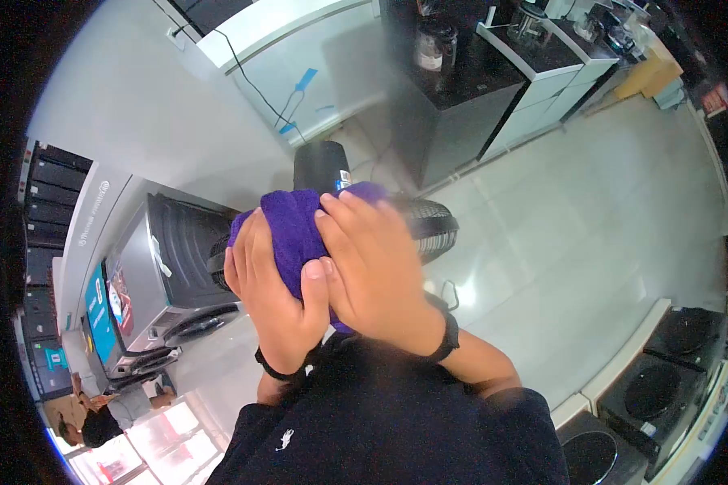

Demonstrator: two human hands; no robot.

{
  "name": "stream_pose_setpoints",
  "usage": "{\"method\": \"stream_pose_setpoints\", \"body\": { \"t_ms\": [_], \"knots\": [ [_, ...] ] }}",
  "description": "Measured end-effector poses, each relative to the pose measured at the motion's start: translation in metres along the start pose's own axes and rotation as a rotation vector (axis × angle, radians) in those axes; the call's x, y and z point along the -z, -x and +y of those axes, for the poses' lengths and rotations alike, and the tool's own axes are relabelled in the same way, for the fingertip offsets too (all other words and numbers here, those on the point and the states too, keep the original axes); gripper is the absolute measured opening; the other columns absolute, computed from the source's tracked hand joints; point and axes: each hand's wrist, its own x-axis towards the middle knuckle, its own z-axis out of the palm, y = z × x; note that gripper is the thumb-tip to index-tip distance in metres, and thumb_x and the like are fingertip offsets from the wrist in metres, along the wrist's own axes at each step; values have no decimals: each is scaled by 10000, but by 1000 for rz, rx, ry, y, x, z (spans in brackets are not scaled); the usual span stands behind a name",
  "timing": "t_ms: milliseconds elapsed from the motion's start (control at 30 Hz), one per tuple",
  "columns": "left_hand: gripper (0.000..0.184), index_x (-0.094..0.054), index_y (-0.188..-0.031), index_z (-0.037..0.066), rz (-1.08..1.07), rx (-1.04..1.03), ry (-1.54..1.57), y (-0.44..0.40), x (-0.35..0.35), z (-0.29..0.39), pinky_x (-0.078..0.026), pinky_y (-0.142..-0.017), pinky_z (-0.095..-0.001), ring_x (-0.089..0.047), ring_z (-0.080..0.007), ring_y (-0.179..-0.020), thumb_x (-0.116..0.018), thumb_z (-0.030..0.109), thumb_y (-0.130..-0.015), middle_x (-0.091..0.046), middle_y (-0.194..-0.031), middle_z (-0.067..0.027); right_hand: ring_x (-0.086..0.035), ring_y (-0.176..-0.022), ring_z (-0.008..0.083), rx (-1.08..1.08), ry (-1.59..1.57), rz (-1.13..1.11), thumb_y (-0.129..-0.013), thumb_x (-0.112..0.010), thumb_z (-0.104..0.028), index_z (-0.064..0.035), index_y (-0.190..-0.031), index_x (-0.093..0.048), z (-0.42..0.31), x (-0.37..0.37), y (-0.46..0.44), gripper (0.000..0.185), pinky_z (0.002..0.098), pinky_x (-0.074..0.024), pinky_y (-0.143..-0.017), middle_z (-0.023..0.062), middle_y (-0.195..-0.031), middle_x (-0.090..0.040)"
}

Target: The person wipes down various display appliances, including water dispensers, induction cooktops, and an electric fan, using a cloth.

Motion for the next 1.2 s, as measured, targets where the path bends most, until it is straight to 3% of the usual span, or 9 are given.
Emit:
{"method": "stream_pose_setpoints", "body": {
  "t_ms": [133, 333, 567, 667, 733, 933, 1133, 1200],
  "knots": [
    [634, -505, -1308, 38, -17, -23, -24, 0, -12, 10, -189, -1079, -511, -467, -303, -1264, -623, 350, -769, -527, -1352, -100, -518, -1202, 361, -27, -12, 38, -816, -587, -194, -15, -1180, -597, 23, 11, 6, 405, 510, -357, -1024, 173, -1247, -580],
    [565, -558, -1238, 80, -78, -49, -220, -6, -15, 24, -180, -1078, -499, -455, -294, -1266, -655, 346, -749, -546, -1310, -79, -501, -1214, 397, -196, -105, 124, -906, -475, -283, 2, -1177, -584, 79, 15, 38, 408, 514, -348, -1045, 198, -1257, -572],
    [481, -595, -1165, 123, -137, -115, -341, -13, -35, 63, -243, -1013, -483, -478, -268, -1204, -671, 366, -757, -555, -1228, -66, -466, -1272, 371, -341, -302, 261, -983, -338, -297, 19, -1231, -553, 123, -6, 75, 455, 456, -326, -1089, 195, -1285, -558],
    [434, -598, -1177, 139, -277, -164, -212, -9, -53, 80, -218, -1033, -504, -449, -237, -1256, -641, 330, -790, -541, -1278, -37, -463, -1278, 352, -433, -506, 329, -993, -331, -318, 22, -1235, -549, 128, -13, 82, 471, 445, -321, -1095, 194, -1301, -546],
    [362, -612, -1079, 119, -256, -325, -264, -1, -77, 89, -292, -984, -459, -502, -220, -1164, -632, 280, -756, -573, -1150, -34, -468, -1272, 350, -490, -601, 326, -989, -338, -310, 22, -1232, -550, 126, -20, 89, 463, 444, -325, -1092, 194, -1295, -550],
    [310, -583, -951, 84, -258, -404, -22, 19, -121, 104, -395, -820, -369, -535, -228, -958, -606, 183, -658, -521, -889, -58, -482, -1256, 345, -544, -676, 291, -978, -358, -283, 24, -1225, -553, 122, -23, 111, 440, 438, -338, -1085, 192, -1280, -560],
    [371, -586, -1021, 46, -352, -469, 253, 23, -112, 102, -402, -808, -371, -532, -245, -924, -607, 129, -660, -535, -940, -82, -496, -1240, 340, -471, -632, 290, -967, -378, -256, 26, -1217, -557, 115, -15, 99, 417, 433, -350, -1077, 190, -1264, -571],
    [392, -590, -1057, 47, -267, -473, 314, 25, -110, 100, -413, -804, -372, -538, -252, -947, -613, 136, -676, -550, -985, -87, -501, -1235, 339, -433, -610, 288, -963, -385, -247, 26, -1215, -558, 110, -15, 90, 410, 432, -354, -1075, 189, -1258, -575]
  ]
}}
